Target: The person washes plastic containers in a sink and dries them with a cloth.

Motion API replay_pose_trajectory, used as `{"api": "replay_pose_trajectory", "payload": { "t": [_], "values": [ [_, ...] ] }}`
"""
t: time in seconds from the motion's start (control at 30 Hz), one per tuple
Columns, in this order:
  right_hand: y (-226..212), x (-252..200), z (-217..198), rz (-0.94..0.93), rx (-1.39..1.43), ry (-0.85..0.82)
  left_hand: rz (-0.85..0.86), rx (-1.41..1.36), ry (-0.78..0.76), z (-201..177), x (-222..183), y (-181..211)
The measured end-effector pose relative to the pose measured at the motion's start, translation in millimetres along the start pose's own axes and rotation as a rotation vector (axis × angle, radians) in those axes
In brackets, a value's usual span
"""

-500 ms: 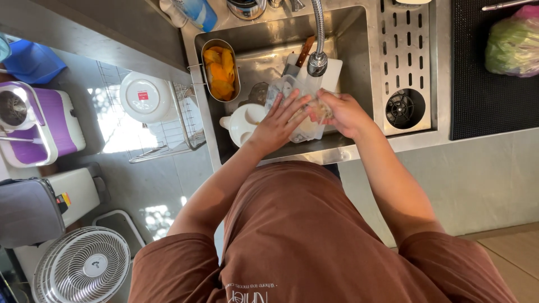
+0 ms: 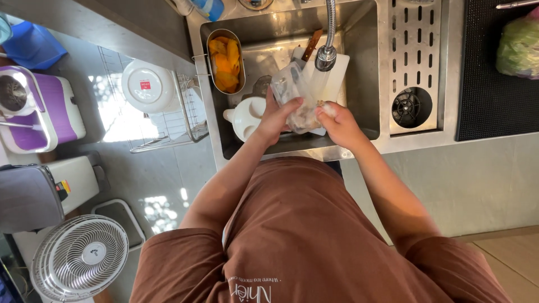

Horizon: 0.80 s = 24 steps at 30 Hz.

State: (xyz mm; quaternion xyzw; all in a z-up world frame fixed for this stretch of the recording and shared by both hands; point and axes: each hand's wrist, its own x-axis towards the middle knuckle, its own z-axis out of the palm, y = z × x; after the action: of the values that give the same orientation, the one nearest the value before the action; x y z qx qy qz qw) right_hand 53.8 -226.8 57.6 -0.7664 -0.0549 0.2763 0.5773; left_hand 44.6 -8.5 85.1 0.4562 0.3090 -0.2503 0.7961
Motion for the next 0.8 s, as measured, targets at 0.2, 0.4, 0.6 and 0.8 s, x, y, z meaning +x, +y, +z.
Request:
{"api": "replay_pose_trajectory", "payload": {
  "t": [0.2, 0.4, 0.6, 0.8],
  "values": [
    [23.8, 5.6, -1.6, -0.115, -0.039, 0.141, 0.538, 0.219, -0.207, -8.4, 5.3, -19.9],
    [-13.6, 7.8, -2.4, -0.009, 0.230, 0.155, 0.728, 0.777, -0.067, -21.8, 0.2, -28.2],
    [-38.5, 7.5, -8.2, 0.192, 0.396, 0.036, 0.998, 1.163, 0.027, -33.6, -3.6, -13.9],
    [-51.3, 14.7, -16.6, 0.187, 0.599, 0.021, 1.257, 1.582, -0.046, -37.6, -5.2, -10.6]
  ]
}}
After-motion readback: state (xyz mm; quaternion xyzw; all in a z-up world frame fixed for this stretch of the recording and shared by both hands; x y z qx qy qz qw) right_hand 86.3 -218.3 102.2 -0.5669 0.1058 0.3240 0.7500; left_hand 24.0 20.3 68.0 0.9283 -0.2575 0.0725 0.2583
